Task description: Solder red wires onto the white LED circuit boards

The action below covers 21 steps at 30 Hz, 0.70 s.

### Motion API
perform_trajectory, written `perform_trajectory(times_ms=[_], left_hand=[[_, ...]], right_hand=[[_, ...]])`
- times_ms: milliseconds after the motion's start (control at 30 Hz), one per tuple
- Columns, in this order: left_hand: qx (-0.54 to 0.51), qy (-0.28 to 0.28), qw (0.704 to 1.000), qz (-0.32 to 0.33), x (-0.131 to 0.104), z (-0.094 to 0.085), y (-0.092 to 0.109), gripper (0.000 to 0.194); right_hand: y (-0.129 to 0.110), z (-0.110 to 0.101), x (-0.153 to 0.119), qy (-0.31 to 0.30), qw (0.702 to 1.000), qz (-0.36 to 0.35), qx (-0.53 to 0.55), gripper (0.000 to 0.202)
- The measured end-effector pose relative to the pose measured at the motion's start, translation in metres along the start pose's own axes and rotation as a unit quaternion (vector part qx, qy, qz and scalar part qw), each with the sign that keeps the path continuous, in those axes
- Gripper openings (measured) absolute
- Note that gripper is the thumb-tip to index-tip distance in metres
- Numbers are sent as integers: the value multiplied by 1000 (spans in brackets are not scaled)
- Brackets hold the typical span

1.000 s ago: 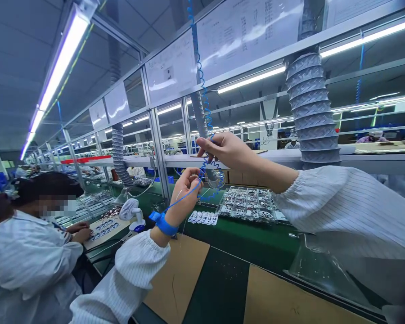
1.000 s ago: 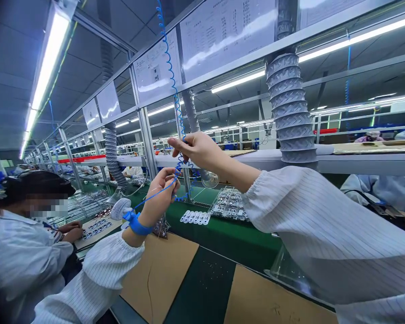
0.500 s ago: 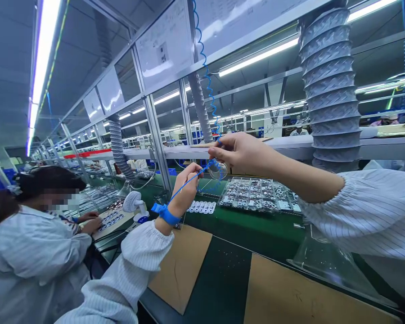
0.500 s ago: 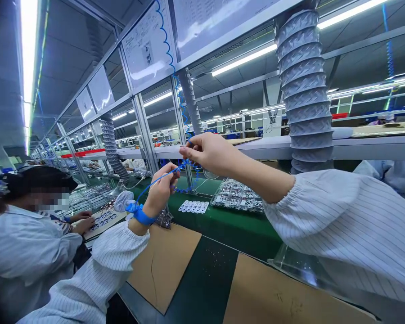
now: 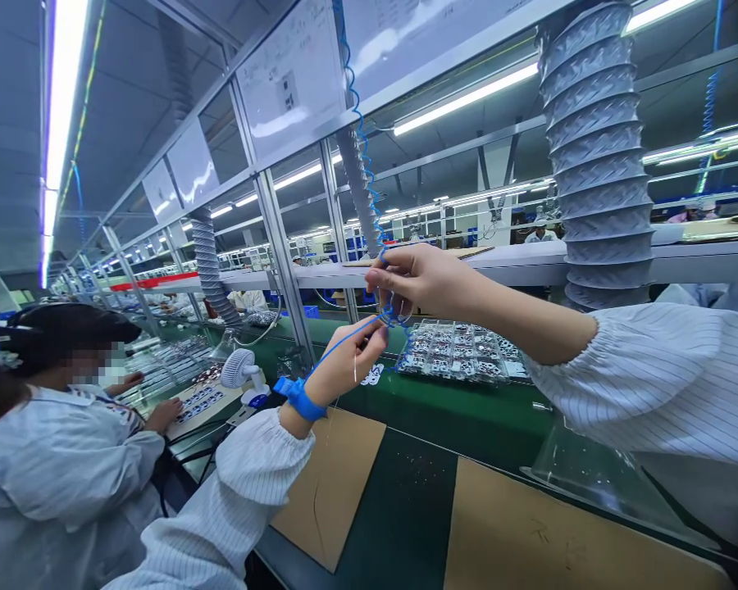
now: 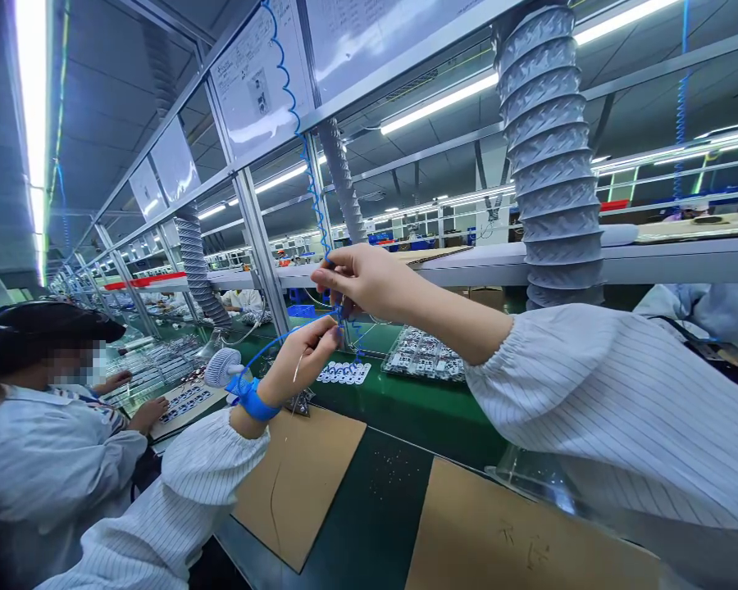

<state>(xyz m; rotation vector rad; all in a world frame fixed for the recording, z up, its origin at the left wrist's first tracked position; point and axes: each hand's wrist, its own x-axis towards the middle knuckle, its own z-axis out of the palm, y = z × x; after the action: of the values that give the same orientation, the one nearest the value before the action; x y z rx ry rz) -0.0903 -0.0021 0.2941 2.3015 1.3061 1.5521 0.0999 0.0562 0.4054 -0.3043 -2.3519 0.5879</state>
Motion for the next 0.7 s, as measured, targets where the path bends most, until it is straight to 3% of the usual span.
perform_trajectory(times_ms=[233,433,700], left_hand=[[-22,20,999,23,-2,-4,15,21],[-71,-13,997,16,-7,-6,21,21],[-78,56,995,9,-3,5,31,44]], right_hand=[[0,8,-1,13,999,-20,-39,33],[-2,12,-4,22,999,-3,-38,30],[-1,15,-6,31,999,-30,-31,33]])
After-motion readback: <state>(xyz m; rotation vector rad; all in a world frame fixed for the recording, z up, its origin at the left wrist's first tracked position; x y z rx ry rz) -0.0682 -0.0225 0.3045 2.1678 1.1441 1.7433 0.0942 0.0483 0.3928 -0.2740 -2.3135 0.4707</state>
